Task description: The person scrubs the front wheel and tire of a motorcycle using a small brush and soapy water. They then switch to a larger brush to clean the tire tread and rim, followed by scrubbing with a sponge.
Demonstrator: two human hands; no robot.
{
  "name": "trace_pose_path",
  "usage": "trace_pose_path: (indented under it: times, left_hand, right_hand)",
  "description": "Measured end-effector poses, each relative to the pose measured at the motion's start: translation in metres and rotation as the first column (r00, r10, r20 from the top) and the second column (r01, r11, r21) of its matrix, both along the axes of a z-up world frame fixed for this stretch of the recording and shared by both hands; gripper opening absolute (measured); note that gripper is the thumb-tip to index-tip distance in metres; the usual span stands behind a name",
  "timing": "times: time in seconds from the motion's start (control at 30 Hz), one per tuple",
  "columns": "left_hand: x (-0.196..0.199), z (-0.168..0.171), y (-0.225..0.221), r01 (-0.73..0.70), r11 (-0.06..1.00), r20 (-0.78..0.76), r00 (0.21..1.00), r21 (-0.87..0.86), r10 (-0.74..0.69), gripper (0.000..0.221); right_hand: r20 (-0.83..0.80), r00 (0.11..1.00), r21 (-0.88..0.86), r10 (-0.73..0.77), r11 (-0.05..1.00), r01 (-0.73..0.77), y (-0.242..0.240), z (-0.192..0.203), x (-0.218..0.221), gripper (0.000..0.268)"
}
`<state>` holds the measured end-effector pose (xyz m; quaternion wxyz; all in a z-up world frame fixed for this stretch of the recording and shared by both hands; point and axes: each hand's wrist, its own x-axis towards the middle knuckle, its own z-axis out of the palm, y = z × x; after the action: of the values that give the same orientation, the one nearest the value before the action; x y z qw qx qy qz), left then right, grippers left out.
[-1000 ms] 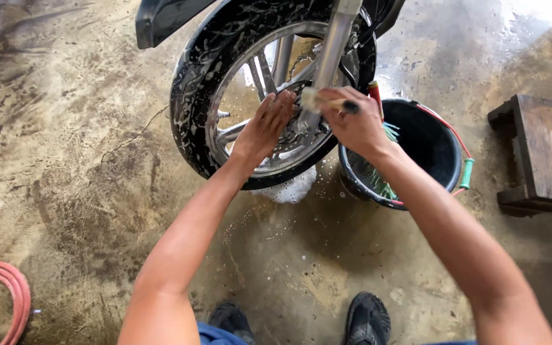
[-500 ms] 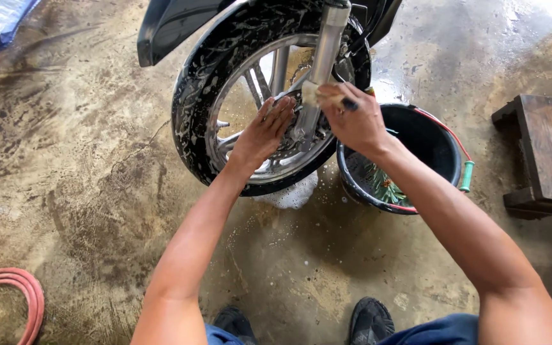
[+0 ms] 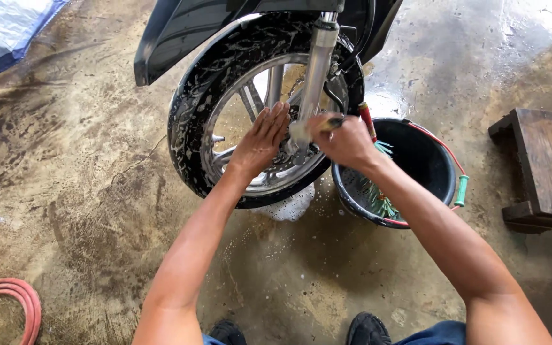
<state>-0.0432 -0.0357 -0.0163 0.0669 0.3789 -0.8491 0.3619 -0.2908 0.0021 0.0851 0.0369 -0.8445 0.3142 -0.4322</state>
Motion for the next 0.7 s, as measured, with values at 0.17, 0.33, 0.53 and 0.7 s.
trace_pose_path:
  times: [0.17, 0.33, 0.53, 0.7]
  left_hand:
    - [-0.003, 0.032, 0.026, 0.058, 0.998, -0.09, 0.994, -0.002, -0.058, 0.063]
    - [-0.003, 0.025, 0.02, 0.055, 0.998, -0.078, 0.996, 0.035, -0.052, 0.077]
    - [-0.004, 0.022, 0.014, 0.043, 0.999, -0.054, 0.998, 0.007, -0.043, 0.073]
    - [-0.001, 0.029, 0.028, 0.074, 0.997, -0.082, 0.994, -0.039, -0.077, 0.064]
  right_hand:
    - [0.281, 0.948, -0.08, 0.147, 0.988, -0.13, -0.025, -0.003, -0.003, 0.008]
    - [0.038, 0.999, -0.053, 0.001, 0.999, 0.001, -0.005, 0.008, 0.005, 0.005]
    - [0.027, 0.99, -0.181, 0.14, 0.974, -0.133, -0.021, -0.003, -0.001, 0.018]
    - [0.129, 0.99, -0.074, 0.05, 0.996, -0.04, -0.016, -0.011, -0.003, 0.007]
